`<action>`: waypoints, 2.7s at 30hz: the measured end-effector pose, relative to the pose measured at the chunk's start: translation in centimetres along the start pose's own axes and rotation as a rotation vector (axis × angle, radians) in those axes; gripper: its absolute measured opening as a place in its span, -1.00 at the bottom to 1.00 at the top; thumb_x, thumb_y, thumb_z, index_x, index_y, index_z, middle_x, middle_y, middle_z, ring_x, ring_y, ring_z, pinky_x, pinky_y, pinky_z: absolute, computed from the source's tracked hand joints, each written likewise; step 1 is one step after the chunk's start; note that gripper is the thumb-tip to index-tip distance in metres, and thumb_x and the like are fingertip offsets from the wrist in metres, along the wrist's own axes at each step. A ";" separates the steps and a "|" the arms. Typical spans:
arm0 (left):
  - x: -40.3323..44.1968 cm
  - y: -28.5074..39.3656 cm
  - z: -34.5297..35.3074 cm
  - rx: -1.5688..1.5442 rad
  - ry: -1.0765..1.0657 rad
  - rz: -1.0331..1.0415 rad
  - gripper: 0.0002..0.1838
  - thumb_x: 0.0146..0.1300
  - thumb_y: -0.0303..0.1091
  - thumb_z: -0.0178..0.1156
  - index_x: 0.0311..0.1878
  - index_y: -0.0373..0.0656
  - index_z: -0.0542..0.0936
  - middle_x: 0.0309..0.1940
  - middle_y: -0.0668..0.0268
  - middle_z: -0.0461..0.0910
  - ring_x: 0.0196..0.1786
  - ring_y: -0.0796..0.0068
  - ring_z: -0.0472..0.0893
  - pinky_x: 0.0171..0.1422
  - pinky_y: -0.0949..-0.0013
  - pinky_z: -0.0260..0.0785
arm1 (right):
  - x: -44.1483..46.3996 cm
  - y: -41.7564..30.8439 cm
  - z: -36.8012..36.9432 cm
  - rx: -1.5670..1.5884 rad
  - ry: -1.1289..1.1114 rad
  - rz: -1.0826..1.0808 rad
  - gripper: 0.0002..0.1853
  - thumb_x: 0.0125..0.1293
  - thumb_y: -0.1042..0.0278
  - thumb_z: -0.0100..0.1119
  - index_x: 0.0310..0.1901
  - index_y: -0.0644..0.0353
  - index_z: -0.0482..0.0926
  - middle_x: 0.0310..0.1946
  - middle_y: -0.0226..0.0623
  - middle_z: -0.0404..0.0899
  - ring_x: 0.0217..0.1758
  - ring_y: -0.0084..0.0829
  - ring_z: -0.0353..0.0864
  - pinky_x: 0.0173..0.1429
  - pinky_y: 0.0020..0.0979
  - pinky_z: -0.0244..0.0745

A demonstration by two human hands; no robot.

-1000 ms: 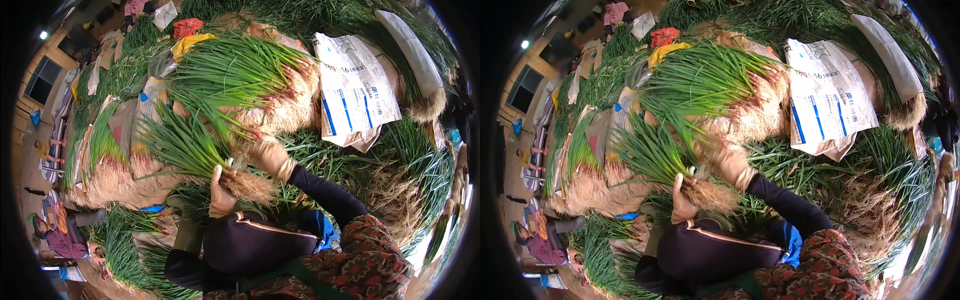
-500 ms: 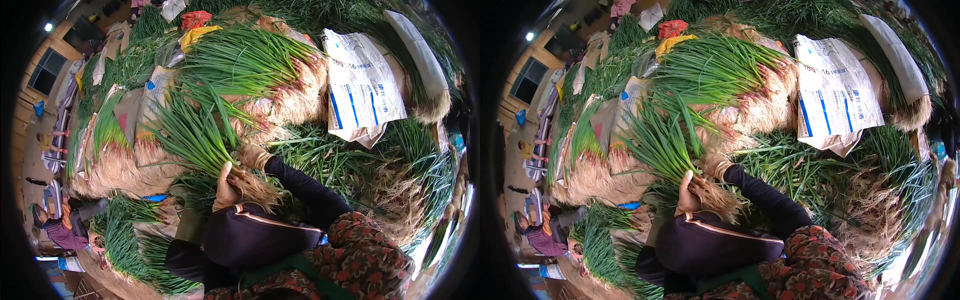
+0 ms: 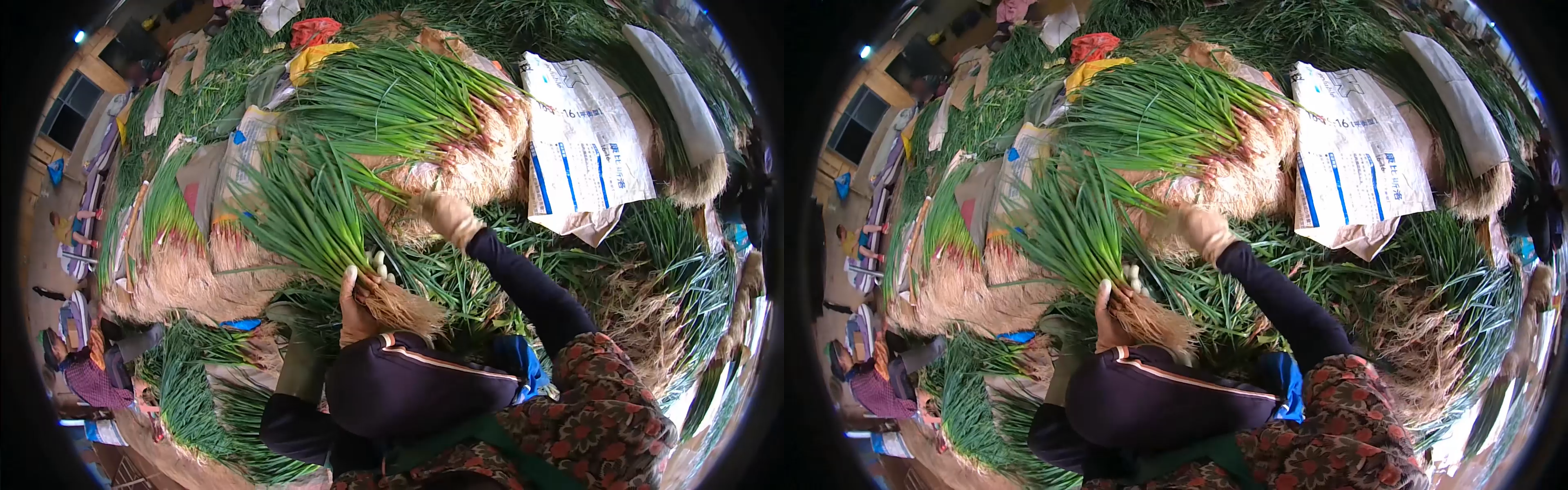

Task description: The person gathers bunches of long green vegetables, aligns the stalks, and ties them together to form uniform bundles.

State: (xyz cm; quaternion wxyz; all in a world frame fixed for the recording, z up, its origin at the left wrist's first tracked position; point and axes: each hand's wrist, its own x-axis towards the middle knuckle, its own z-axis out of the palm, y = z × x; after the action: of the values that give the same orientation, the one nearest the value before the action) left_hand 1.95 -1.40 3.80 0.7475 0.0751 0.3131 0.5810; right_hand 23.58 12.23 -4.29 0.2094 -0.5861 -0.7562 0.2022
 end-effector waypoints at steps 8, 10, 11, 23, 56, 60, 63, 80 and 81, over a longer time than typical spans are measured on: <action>-0.2 -0.5 1.6 0.090 0.168 -0.137 -0.61 0.26 -0.02 0.10 -0.09 -0.18 0.51 -0.29 0.31 0.56 -0.22 0.40 0.55 -0.03 0.25 0.45 | -3.9 -7.2 -3.2 -0.203 -0.271 -0.068 -0.55 0.29 -0.05 -0.12 -0.03 0.17 0.46 -0.46 -0.17 0.59 -0.41 -0.19 0.61 -0.36 -0.22 0.46; 0.6 -0.5 -0.3 0.048 0.188 -0.234 -0.62 0.22 -0.02 0.15 -0.14 -0.17 0.50 -0.32 0.31 0.56 -0.26 0.40 0.55 -0.07 0.26 0.47 | -8.1 -7.8 -0.8 -0.048 -0.326 -0.258 -0.61 0.32 0.02 -0.11 0.00 0.09 0.48 -0.36 -0.14 0.59 -0.45 -0.16 0.58 -0.32 -0.19 0.46; 3.0 -0.3 -5.4 0.014 0.098 -0.282 -0.62 0.20 -0.07 0.19 -0.04 -0.13 0.49 -0.28 0.31 0.54 -0.23 0.36 0.54 -0.04 0.25 0.44 | -8.5 -7.5 -1.7 0.034 -0.449 -0.262 -0.65 0.33 0.15 -0.08 0.07 0.08 0.45 -0.21 -0.16 0.56 -0.31 -0.23 0.60 -0.18 -0.29 0.45; 1.0 -1.2 -1.8 0.151 0.237 -0.122 -0.73 0.25 -0.12 0.15 -0.23 -0.16 0.52 -0.39 0.26 0.58 -0.28 0.32 0.59 -0.14 0.25 0.49 | -3.7 -10.6 2.7 1.063 -0.461 0.585 -0.71 0.30 0.22 -0.06 -0.29 0.29 0.54 -0.54 -0.21 0.52 -0.45 -0.32 0.59 -0.37 -0.24 0.50; 1.7 -1.1 -2.8 -0.295 -0.270 -0.052 -0.33 0.35 0.12 -0.18 0.39 -0.09 0.11 0.37 0.10 0.12 0.42 0.20 0.12 0.50 0.06 -0.15 | -7.4 0.0 -0.8 -0.329 -0.965 -0.208 -0.58 0.26 -0.04 0.04 -0.19 0.21 0.59 -0.33 -0.09 0.63 -0.21 -0.14 0.63 -0.04 -0.17 0.48; 1.6 -0.8 -3.3 -0.237 -0.267 -0.077 -0.36 0.31 0.16 -0.17 0.24 -0.18 0.29 0.16 0.06 0.36 0.25 0.14 0.31 0.45 0.05 -0.03 | -3.2 -4.1 0.5 0.305 -0.324 -0.152 -0.58 0.38 0.10 -0.04 0.08 0.25 0.47 -0.17 -0.14 0.63 -0.16 -0.22 0.63 -0.06 -0.39 0.50; 1.4 -0.3 -3.7 -0.021 -0.232 -0.095 -0.42 0.26 0.15 -0.06 -0.03 -0.28 0.42 -0.23 0.04 0.52 -0.12 0.11 0.50 0.29 -0.04 0.22 | -0.9 -9.7 2.1 0.740 -0.418 0.074 -0.55 0.27 0.02 0.06 0.01 0.23 0.54 -0.22 0.00 0.61 -0.15 -0.08 0.60 -0.01 -0.26 0.45; 2.2 0.4 -5.2 -0.057 0.035 -0.170 -0.72 0.30 -0.18 0.10 -0.41 -0.21 0.51 -0.44 0.22 0.56 -0.27 0.31 0.58 -0.06 0.22 0.47 | -0.4 -9.3 3.5 0.675 -0.212 0.189 -0.65 0.29 0.30 0.12 0.04 0.32 0.48 -0.26 -0.25 0.60 -0.23 -0.49 0.52 -0.14 -0.48 0.45; 1.8 0.7 -4.4 -0.071 0.081 -0.157 -0.72 0.30 -0.19 0.10 -0.42 -0.21 0.51 -0.45 0.23 0.56 -0.28 0.31 0.58 -0.06 0.22 0.47 | -0.4 -8.5 4.7 0.701 -0.200 0.141 -0.63 0.27 0.21 0.12 -0.02 0.32 0.51 -0.30 -0.15 0.61 -0.25 -0.39 0.56 -0.13 -0.38 0.45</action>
State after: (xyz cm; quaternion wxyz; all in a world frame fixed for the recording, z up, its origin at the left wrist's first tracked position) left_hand -0.89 -0.62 -0.07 0.7797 0.0001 0.3270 0.5340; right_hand 14.22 9.60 -3.57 0.3080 -0.5068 -0.6155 0.5191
